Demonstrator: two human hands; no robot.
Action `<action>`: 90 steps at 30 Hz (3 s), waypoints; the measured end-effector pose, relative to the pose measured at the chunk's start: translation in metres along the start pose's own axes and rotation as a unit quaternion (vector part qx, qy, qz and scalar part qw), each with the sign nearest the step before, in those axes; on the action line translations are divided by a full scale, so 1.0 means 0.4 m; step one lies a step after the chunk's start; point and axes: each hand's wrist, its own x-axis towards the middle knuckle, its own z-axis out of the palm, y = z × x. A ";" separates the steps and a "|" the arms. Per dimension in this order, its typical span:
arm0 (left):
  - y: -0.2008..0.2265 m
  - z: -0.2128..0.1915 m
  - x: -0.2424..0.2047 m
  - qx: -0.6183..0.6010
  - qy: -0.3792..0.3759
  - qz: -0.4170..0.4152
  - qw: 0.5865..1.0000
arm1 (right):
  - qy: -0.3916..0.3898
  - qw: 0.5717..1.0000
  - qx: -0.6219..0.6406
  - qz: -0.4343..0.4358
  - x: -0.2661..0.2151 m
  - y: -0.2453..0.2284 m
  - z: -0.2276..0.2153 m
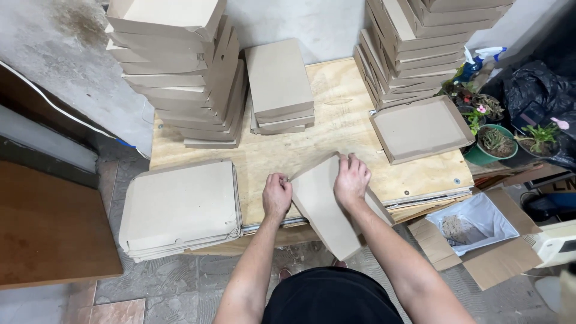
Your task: The person assembles flat cardboard boxes by folding the sides and inserting tabs into slots. They repeatedly pick up a flat box, fold it into shape, and place the finished box onto a growing stack on the left side of the table.
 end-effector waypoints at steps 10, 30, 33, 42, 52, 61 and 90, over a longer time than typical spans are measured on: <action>0.027 -0.068 -0.020 -0.124 -0.051 -0.021 0.991 | -0.065 0.996 0.056 -0.021 0.044 0.111 0.135; 0.024 -0.034 0.001 -0.041 -0.055 0.045 0.997 | -0.066 0.969 0.104 -0.214 -0.071 -0.095 0.078; 0.024 -0.030 0.002 -0.024 -0.053 0.051 0.997 | -0.057 0.968 0.112 -0.215 -0.072 -0.095 0.087; 0.088 -0.021 -0.016 0.029 -0.063 0.011 0.998 | -0.043 0.972 0.112 -0.201 -0.073 -0.094 0.100; 0.038 0.070 -0.009 0.019 -0.028 0.052 0.998 | -0.047 0.972 0.107 -0.203 -0.075 -0.091 0.093; -0.035 0.067 0.015 -0.019 -0.034 0.067 0.997 | -0.050 0.971 0.118 -0.203 -0.076 -0.094 0.076; -0.014 -0.016 -0.020 -0.154 -0.027 0.029 0.987 | -0.094 0.949 0.271 -0.132 0.002 -0.012 0.077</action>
